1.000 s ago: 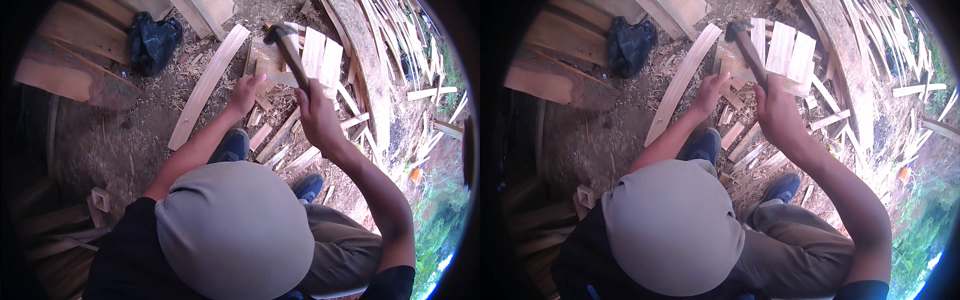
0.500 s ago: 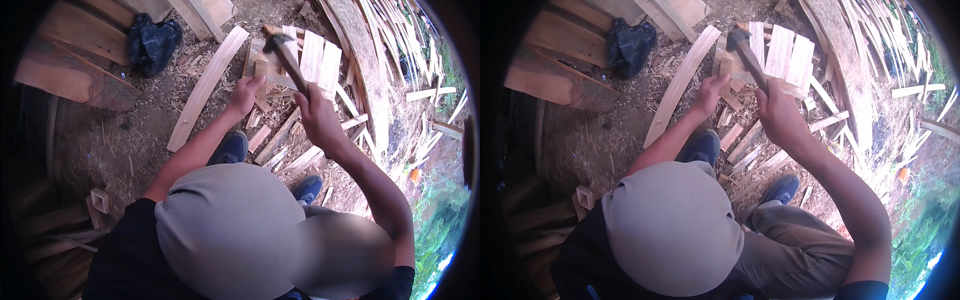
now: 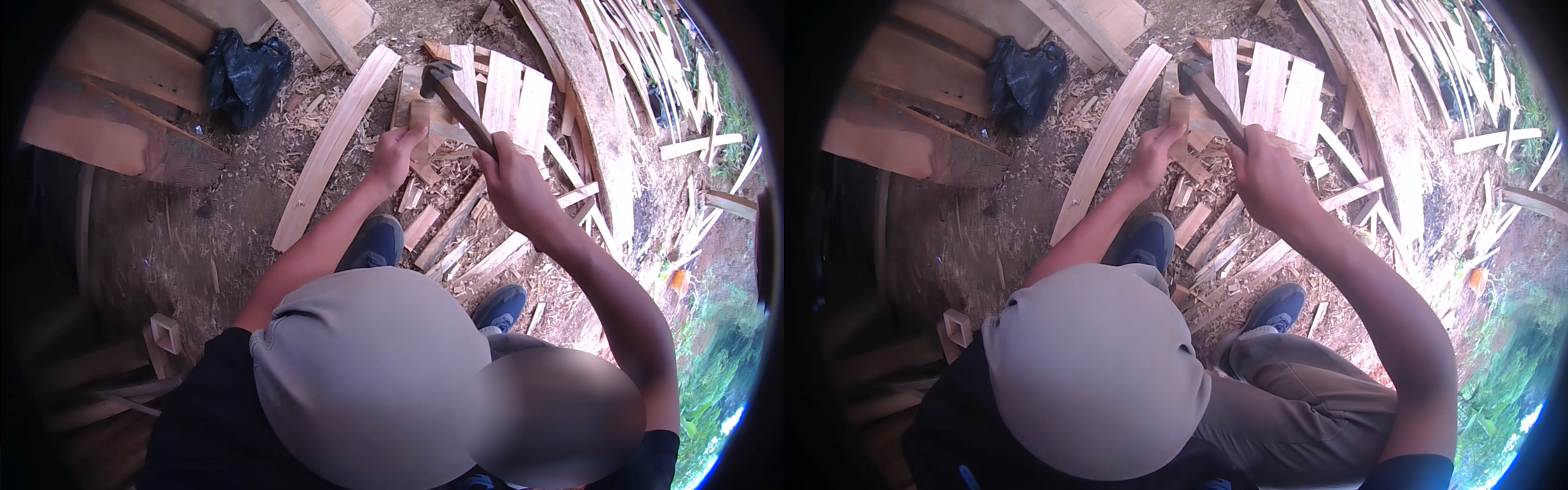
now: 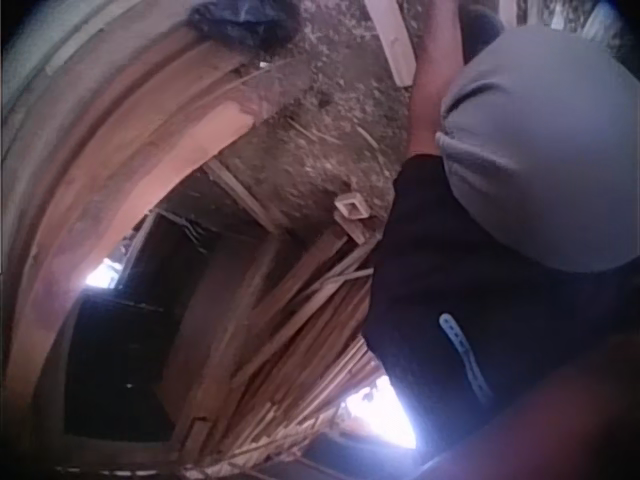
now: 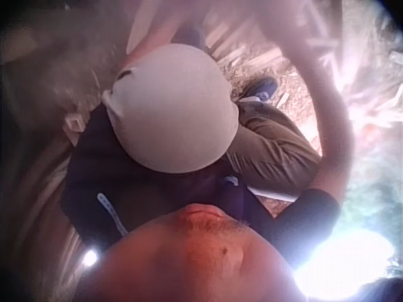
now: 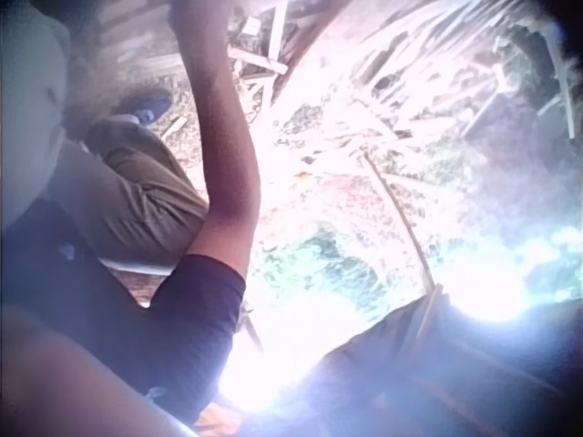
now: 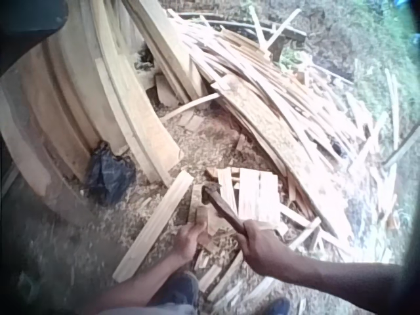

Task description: The person assembles a small wooden structure by placing thin wooden slats onto a base and securing them with nails using a hammer. The person repeatedly picks up slats, aligns them, and hammers nails to fasten them.

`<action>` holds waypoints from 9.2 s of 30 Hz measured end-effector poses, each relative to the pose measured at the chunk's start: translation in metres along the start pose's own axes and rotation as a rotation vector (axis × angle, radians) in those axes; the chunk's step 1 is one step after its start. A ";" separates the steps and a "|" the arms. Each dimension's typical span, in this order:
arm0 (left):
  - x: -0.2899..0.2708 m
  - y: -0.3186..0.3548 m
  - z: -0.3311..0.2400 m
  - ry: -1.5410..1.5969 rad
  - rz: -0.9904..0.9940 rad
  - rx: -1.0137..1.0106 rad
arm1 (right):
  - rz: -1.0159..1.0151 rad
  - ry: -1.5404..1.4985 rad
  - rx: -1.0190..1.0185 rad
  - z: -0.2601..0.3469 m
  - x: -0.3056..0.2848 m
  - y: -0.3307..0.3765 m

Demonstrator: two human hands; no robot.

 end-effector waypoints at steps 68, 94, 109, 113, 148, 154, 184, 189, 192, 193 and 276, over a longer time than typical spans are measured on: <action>0.104 0.104 -0.005 -0.256 0.710 -0.190 | -0.265 0.021 -0.285 -0.045 -0.028 0.057; 0.104 0.086 0.004 -0.119 0.597 -0.204 | 0.275 -0.862 0.176 -0.066 0.015 0.046; 0.056 -0.018 -0.072 -0.652 0.189 0.220 | -0.526 0.636 -0.637 -0.061 -0.040 -0.042; 0.074 -0.016 -0.073 -0.765 0.229 0.275 | -0.476 0.537 -0.619 -0.060 -0.028 -0.040; 0.090 -0.024 -0.070 -0.432 0.251 0.164 | -0.110 -0.172 -0.245 -0.071 -0.048 -0.047; 0.087 -0.021 -0.058 -0.338 0.165 0.042 | -0.276 0.052 -0.443 -0.068 -0.049 -0.041; 0.030 -0.055 -0.090 -0.859 -0.051 0.213 | -0.418 0.344 -0.393 -0.079 -0.030 -0.041; 0.062 -0.052 -0.090 -0.895 0.067 0.226 | -0.579 0.042 0.026 -0.123 -0.061 -0.047; 0.102 -0.051 -0.101 -1.126 0.094 0.270 | -0.391 -0.261 0.341 -0.163 -0.049 -0.064; 0.116 -0.051 -0.107 -1.195 0.098 0.267 | -0.313 -0.387 0.351 -0.175 -0.044 -0.071; 0.116 -0.115 -0.083 -1.172 0.190 0.190 | -0.329 0.137 -0.562 -0.089 -0.039 -0.052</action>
Point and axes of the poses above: each hand's wrist, its own y-axis away from the middle knuckle, its own x-axis out of the palm, z = x × y, the point moved 7 cm from there along -y, towards the middle knuckle, and after that the axes turned 11 degrees about y, right-handed, at the moved point
